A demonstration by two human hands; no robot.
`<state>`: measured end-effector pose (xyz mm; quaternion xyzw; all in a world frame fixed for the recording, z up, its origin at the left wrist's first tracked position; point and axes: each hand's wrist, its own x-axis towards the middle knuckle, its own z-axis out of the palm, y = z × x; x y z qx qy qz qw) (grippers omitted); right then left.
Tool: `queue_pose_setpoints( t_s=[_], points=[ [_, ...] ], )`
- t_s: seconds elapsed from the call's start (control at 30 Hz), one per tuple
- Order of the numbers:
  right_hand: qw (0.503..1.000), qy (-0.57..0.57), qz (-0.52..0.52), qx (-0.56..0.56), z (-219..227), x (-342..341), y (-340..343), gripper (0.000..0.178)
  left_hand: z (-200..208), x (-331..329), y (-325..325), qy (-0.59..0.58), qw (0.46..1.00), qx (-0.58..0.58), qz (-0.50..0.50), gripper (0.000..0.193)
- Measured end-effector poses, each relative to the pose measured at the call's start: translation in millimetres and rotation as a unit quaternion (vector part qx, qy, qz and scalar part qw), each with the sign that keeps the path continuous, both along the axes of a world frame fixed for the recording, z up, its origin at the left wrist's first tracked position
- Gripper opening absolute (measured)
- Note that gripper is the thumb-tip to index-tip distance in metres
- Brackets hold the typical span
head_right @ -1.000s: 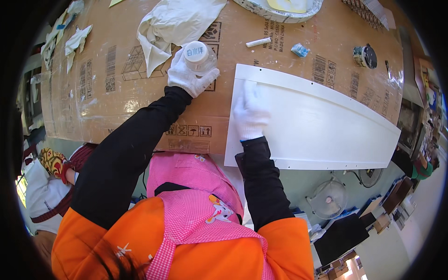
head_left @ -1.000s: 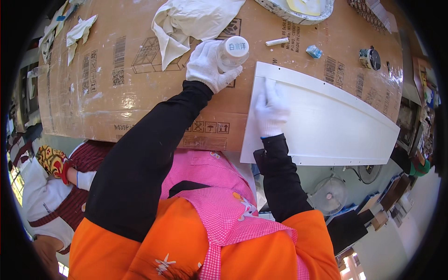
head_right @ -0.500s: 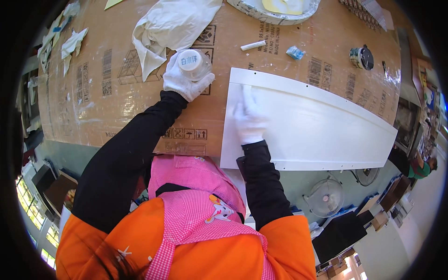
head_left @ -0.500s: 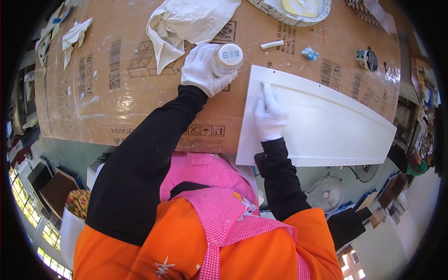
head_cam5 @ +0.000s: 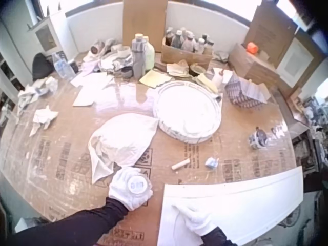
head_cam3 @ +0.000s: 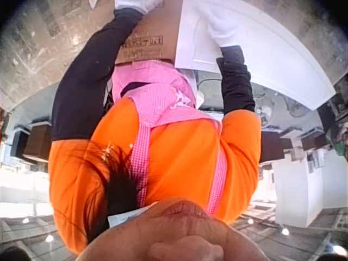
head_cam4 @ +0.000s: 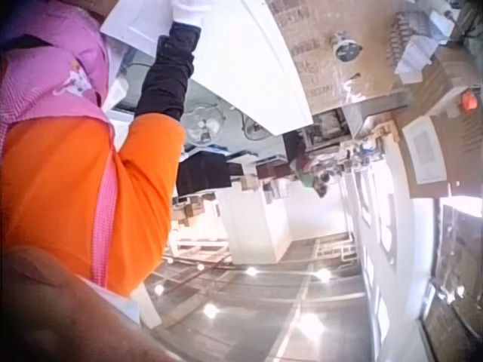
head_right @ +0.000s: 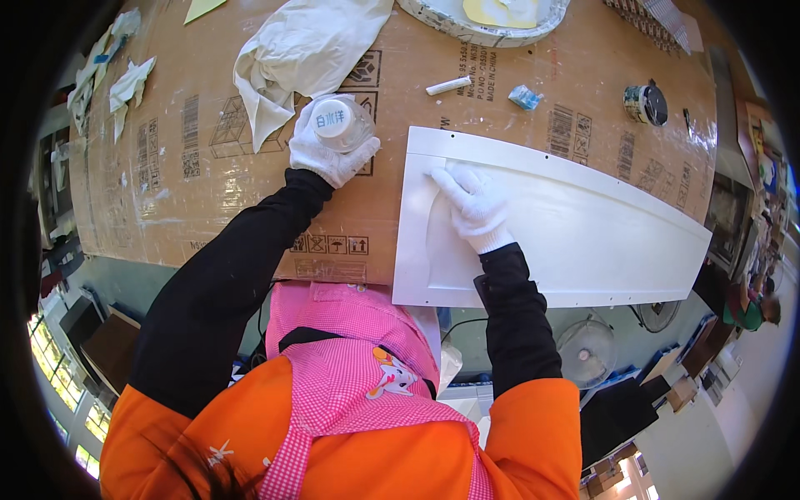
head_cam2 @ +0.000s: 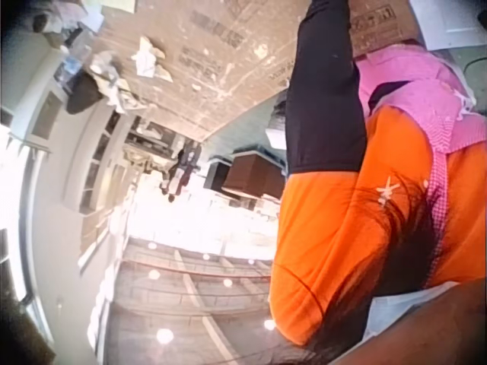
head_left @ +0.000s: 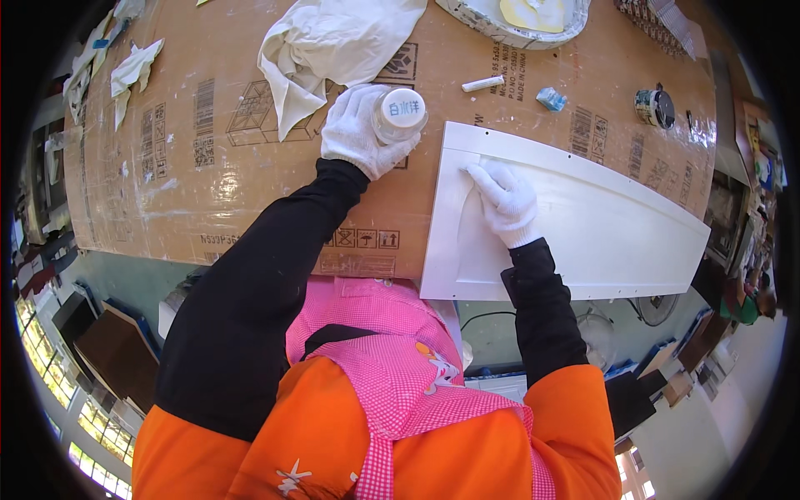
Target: The recorder is applying glue and cleaning a white furniture panel on a workshop table.
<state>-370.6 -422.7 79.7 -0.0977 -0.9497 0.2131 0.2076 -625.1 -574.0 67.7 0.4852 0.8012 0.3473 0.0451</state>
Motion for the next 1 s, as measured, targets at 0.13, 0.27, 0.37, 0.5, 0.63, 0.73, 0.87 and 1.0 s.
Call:
queue_pose_setpoints(
  t_s=[0.13,0.27,0.37,0.5,0.63,0.73,0.87,1.0],
  points=[
    [0.996,-0.023,-0.067,-0.044,-3,-5,20,0.043,0,2,5,-0.024,1.000,0.008,0.007,0.068],
    [0.999,-0.033,0.032,-0.008,5,6,5,0.048,1,3,2,-0.087,0.996,0.027,0.019,0.069],
    [0.996,-0.056,0.065,-0.032,3,15,7,0.049,-3,6,2,-0.111,0.993,0.022,0.027,0.068],
    [0.999,-0.045,-0.020,-0.002,-2,-2,27,0.050,-22,4,2,-0.176,0.983,0.041,0.031,0.068],
    [0.993,-0.001,0.122,-0.004,3,16,5,0.048,-22,5,-1,-0.215,0.976,0.029,0.033,0.068],
    [0.986,-0.014,0.166,-0.020,0,23,-5,0.045,-18,2,-3,-0.162,0.986,0.026,0.027,0.067],
    [0.998,-0.032,-0.033,0.036,-9,-5,30,0.047,-14,4,2,-0.147,0.989,0.005,0.018,0.068],
    [0.999,-0.047,-0.012,0.012,0,1,14,0.045,-21,0,0,-0.128,0.992,0.013,0.014,0.069]
  ],
)
